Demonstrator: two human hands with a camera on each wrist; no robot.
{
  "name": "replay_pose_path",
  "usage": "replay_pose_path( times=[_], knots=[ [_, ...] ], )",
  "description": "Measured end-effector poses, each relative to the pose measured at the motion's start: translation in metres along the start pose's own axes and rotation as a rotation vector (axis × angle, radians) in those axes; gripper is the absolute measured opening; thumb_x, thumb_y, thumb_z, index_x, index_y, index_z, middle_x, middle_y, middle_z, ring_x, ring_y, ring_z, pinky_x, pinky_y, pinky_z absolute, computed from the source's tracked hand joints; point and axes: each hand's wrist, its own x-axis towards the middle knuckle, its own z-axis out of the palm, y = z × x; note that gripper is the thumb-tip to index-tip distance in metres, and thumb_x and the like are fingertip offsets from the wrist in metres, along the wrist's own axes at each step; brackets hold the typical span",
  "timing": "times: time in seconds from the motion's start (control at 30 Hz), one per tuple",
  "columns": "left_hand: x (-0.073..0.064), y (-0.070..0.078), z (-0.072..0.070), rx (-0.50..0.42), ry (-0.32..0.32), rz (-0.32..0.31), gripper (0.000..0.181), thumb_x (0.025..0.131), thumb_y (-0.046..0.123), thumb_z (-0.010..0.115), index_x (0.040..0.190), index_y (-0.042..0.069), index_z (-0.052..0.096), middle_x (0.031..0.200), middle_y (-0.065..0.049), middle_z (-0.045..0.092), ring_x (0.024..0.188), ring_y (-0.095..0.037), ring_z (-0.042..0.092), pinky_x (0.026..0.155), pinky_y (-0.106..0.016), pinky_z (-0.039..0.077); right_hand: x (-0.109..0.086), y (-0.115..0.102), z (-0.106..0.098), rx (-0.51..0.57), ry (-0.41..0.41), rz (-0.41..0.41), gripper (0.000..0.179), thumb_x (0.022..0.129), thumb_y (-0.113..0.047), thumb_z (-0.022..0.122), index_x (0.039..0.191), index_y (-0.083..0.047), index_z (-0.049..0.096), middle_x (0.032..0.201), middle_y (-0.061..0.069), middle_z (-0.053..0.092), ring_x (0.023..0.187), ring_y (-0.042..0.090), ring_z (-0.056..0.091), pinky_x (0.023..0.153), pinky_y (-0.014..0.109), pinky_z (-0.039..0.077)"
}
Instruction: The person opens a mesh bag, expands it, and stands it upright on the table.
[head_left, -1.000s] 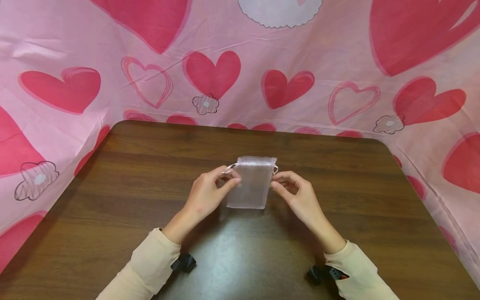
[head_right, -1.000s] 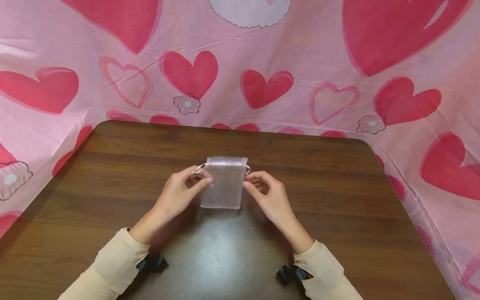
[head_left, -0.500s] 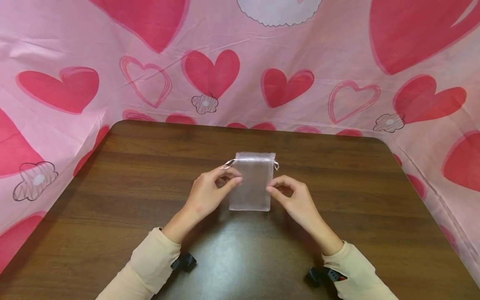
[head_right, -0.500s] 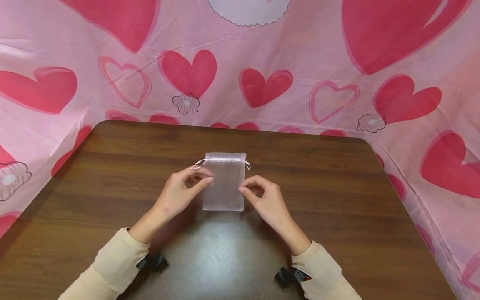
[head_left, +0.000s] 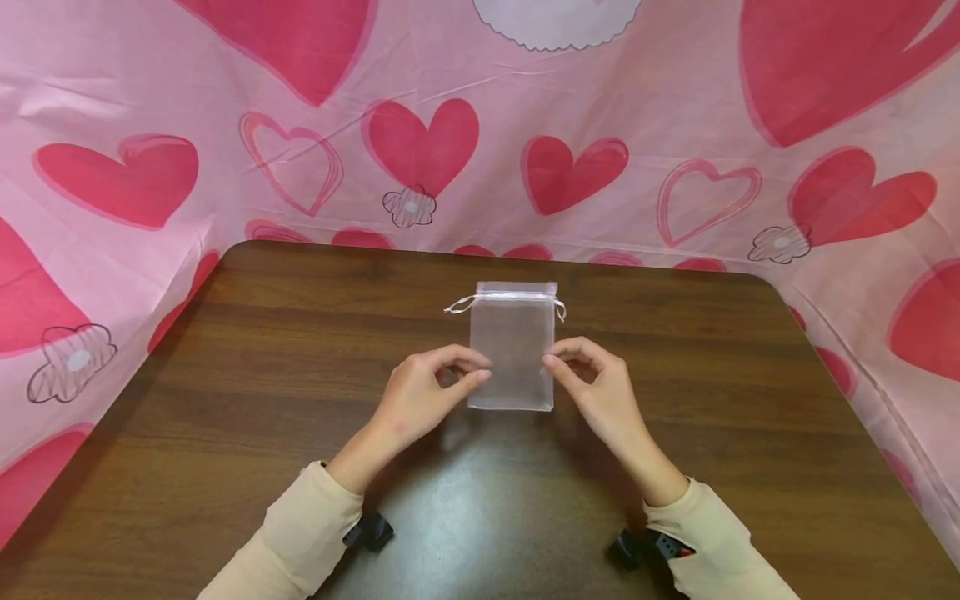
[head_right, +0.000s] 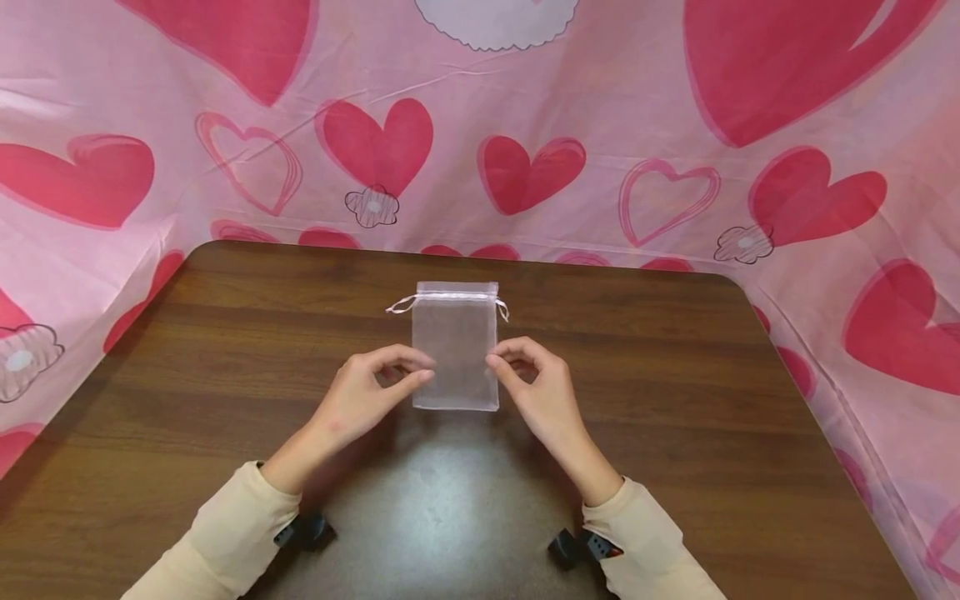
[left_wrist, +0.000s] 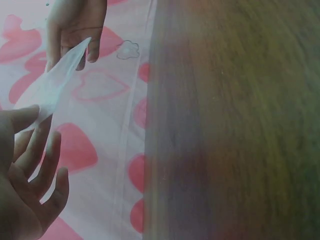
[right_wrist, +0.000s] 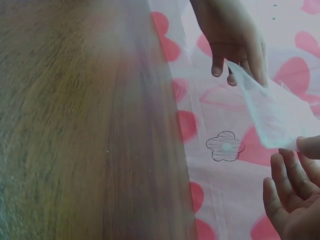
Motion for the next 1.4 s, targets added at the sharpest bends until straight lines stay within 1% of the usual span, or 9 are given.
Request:
replay_pose_path(
  times=[0.1,0.2,0.4,0.6,0.8,0.97,1.07,1.2,1.4],
  knots=[
    [0.000,0.000,0.001,0.011,0.031,0.001,0.007,0.088,0.025,0.077,0.095,0.024,0.076,0.084,0.018,0.071,0.074,-0.003,0.062,0.071,-0.033,0.052,-0.001,-0.001,0.000,-0.015,-0.024,0.025,0.012,0.090,-0.006,0.072,0.100,0.001,0.070,0.085,0.010,0.070,0.080,0.012,0.067,0.077,0.022,0.052],
    [0.001,0.000,0.001,0.011,0.057,-0.003,0.006,0.089,0.025,0.076,0.094,0.023,0.076,0.083,0.018,0.071,0.074,-0.004,0.062,0.071,-0.033,0.052,-0.003,-0.003,0.000,-0.050,-0.056,0.054,0.015,0.091,-0.010,0.073,0.103,-0.002,0.070,0.088,0.008,0.071,0.083,0.013,0.067,0.078,0.023,0.051],
    [0.003,0.000,0.000,0.020,0.080,-0.026,0.004,0.090,0.026,0.075,0.094,0.024,0.075,0.083,0.017,0.071,0.075,-0.004,0.062,0.072,-0.032,0.051,-0.007,-0.002,0.000,-0.080,-0.106,0.091,0.017,0.089,-0.011,0.074,0.104,-0.004,0.070,0.089,0.006,0.073,0.081,0.013,0.067,0.075,0.023,0.052],
    [0.003,0.000,-0.002,0.030,0.059,-0.052,0.008,0.090,0.028,0.075,0.098,0.024,0.074,0.086,0.016,0.071,0.075,-0.006,0.062,0.072,-0.036,0.052,-0.005,-0.003,0.000,-0.059,-0.084,0.080,0.012,0.090,-0.010,0.073,0.097,-0.001,0.071,0.084,0.008,0.073,0.077,0.012,0.069,0.073,0.023,0.052],
    [0.001,-0.002,-0.004,0.067,0.053,-0.048,0.022,0.089,0.029,0.076,0.110,0.022,0.073,0.090,0.013,0.071,0.078,-0.005,0.063,0.073,-0.037,0.051,-0.001,-0.004,-0.004,0.018,-0.057,0.068,0.011,0.089,-0.005,0.073,0.096,0.003,0.069,0.080,0.009,0.072,0.074,0.012,0.070,0.069,0.023,0.052],
    [-0.001,-0.003,-0.005,0.135,0.069,0.006,0.030,0.088,0.032,0.077,0.116,0.025,0.071,0.100,0.012,0.070,0.084,-0.009,0.063,0.068,-0.032,0.048,0.004,-0.004,-0.007,0.059,-0.034,0.082,0.012,0.089,-0.002,0.071,0.097,0.007,0.067,0.079,0.000,0.072,0.072,0.011,0.070,0.069,0.022,0.053],
    [-0.003,-0.002,-0.005,0.177,0.096,0.078,0.033,0.086,0.032,0.079,0.117,0.025,0.070,0.108,0.012,0.068,0.087,-0.010,0.063,0.065,-0.032,0.048,0.006,-0.006,-0.009,0.067,-0.030,0.090,0.013,0.090,-0.002,0.071,0.097,0.007,0.067,0.078,-0.003,0.072,0.072,0.010,0.070,0.070,0.021,0.053],
    [-0.006,-0.001,-0.005,0.220,0.134,0.164,0.040,0.084,0.033,0.080,0.121,0.023,0.068,0.118,0.014,0.065,0.094,-0.005,0.063,0.065,-0.033,0.049,0.007,-0.007,-0.010,0.073,-0.021,0.105,0.015,0.090,-0.005,0.072,0.098,0.007,0.067,0.077,-0.003,0.072,0.072,0.010,0.070,0.071,0.021,0.053],
    [-0.009,0.002,-0.005,0.259,0.157,0.217,0.050,0.080,0.036,0.083,0.126,0.023,0.066,0.124,0.013,0.063,0.099,-0.009,0.064,0.068,-0.036,0.052,0.008,-0.007,-0.012,0.092,-0.008,0.143,0.016,0.090,-0.007,0.072,0.099,0.006,0.067,0.077,-0.005,0.072,0.072,0.009,0.070,0.069,0.022,0.052]
  ],
)
